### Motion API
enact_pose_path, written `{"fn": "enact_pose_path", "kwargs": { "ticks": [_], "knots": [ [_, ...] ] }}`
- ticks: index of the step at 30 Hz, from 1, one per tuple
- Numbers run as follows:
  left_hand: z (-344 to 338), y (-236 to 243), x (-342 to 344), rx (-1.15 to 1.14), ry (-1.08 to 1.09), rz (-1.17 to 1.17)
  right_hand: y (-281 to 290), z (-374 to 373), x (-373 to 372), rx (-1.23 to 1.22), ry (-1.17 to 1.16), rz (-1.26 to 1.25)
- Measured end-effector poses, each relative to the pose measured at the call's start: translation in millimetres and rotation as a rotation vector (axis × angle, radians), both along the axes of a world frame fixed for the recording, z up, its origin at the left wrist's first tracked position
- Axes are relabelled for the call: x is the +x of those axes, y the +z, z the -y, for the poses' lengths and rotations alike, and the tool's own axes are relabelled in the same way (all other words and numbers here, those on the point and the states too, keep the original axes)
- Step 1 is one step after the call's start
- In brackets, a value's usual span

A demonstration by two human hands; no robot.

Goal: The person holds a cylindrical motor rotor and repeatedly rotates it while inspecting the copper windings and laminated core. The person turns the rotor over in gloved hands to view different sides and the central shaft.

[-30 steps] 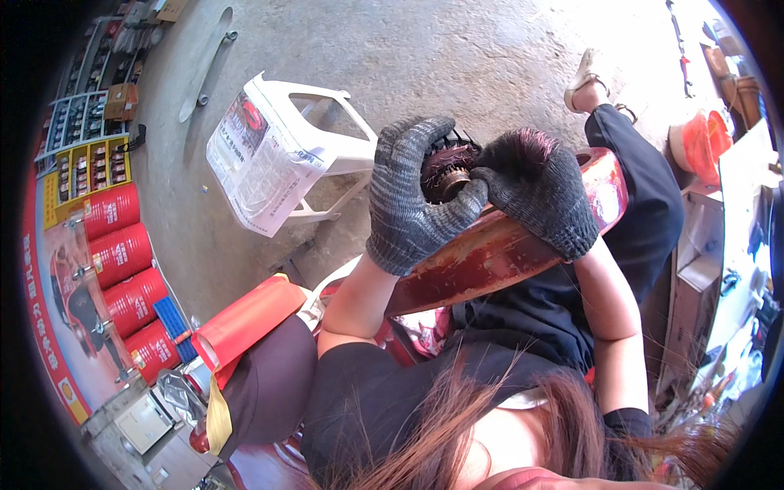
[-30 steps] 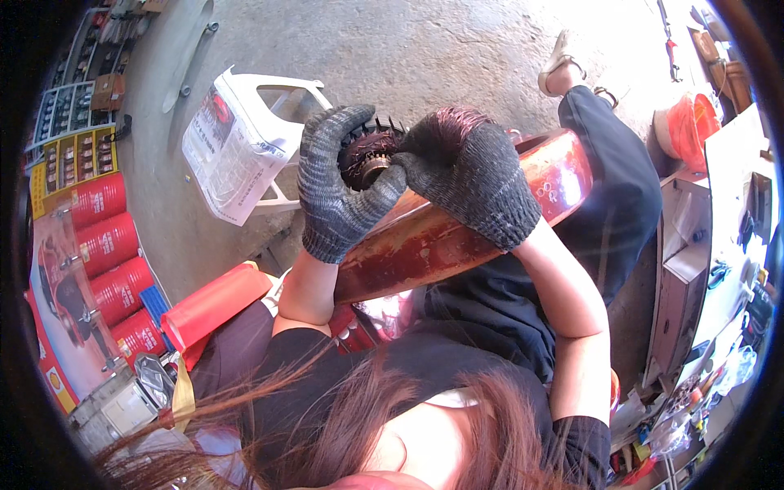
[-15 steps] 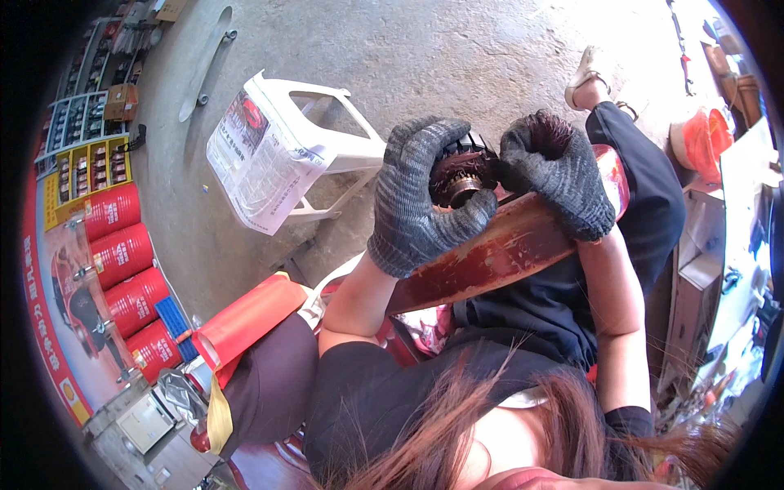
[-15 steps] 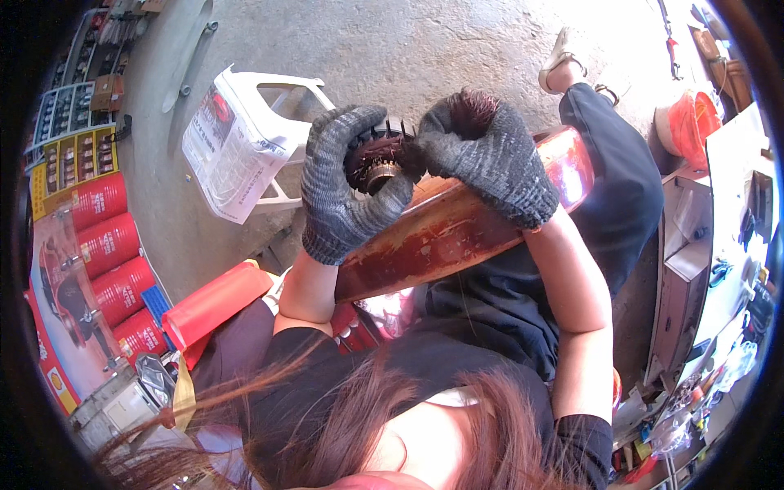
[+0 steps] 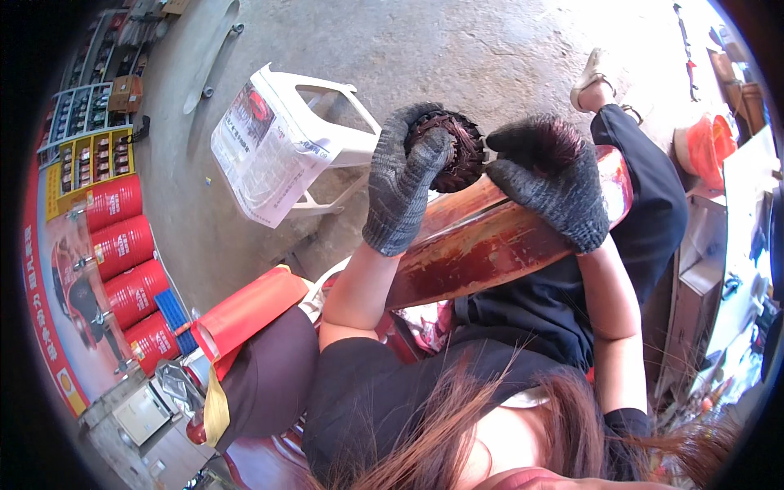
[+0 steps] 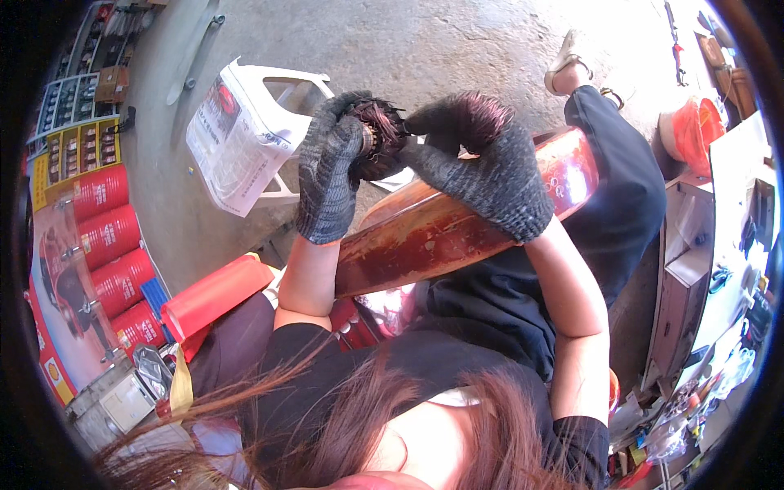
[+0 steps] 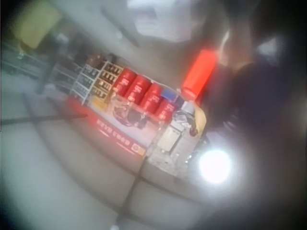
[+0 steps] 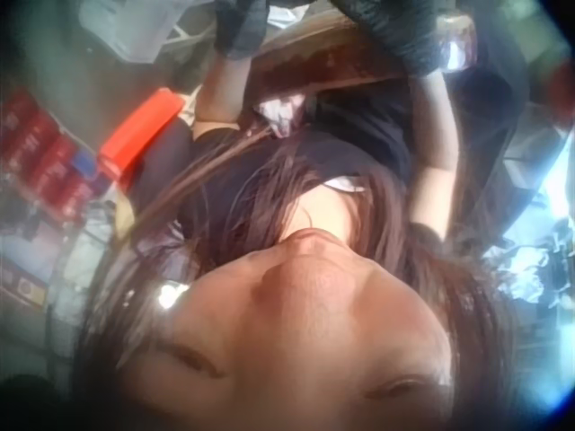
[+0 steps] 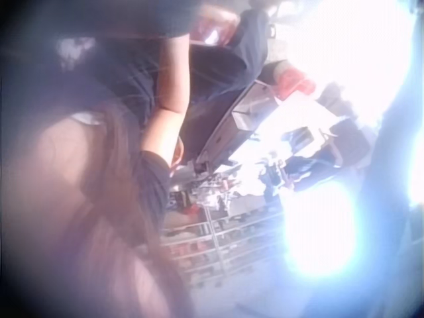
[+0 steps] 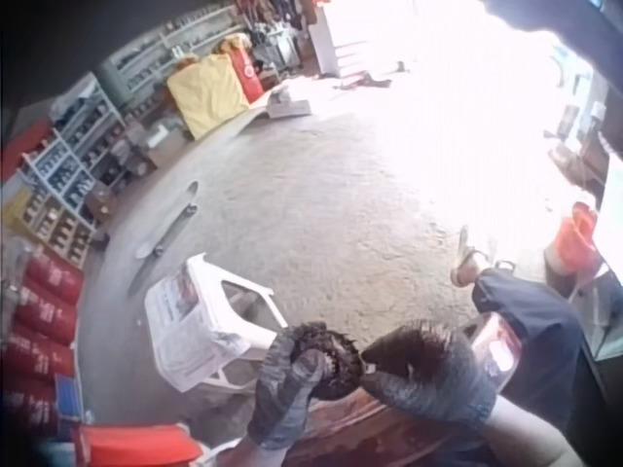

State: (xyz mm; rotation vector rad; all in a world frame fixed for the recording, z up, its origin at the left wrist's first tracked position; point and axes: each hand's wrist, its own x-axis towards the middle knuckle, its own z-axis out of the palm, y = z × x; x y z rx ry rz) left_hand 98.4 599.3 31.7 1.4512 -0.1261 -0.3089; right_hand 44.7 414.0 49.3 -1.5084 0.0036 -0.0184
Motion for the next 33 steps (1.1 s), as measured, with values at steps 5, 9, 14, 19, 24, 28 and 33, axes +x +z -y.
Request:
{"fn": "enact_pose_path", "kwargs": {
  "ticks": [5,9,14,19,24,28,33],
  "knots": [
    [0.7,3.8,-1.5,0.069,-0.044,0.093,6.8,-1.7,1.9,-0.237,0.02,0.112],
    [2.5,2.2,-2.3,0.036,-0.031,0.064,3.4,-2.2,1.1,-0.306,-0.001,0.144],
    [3.5,3.6,-1.9,0.111,-0.032,0.106,-3.3,-4.2,-0.1,-0.372,-0.02,0.22],
    [3.6,3.7,-4.0,0.072,-0.06,0.078,-6.3,-6.5,2.2,-0.16,-0.089,0.101],
    [4.1,6.7,-4.5,0.055,-0.076,0.044,-8.1,-5.1,4.4,-0.145,-0.109,0.054],
    [2.3,5.9,-3.1,0.064,-0.071,0.01,-6.2,-3.8,5.3,-0.102,-0.174,0.018],
    [0.9,3.6,-2.4,0.067,-0.035,-0.017,-3.5,2.0,5.9,-0.025,-0.27,0.004]
  ]
}}
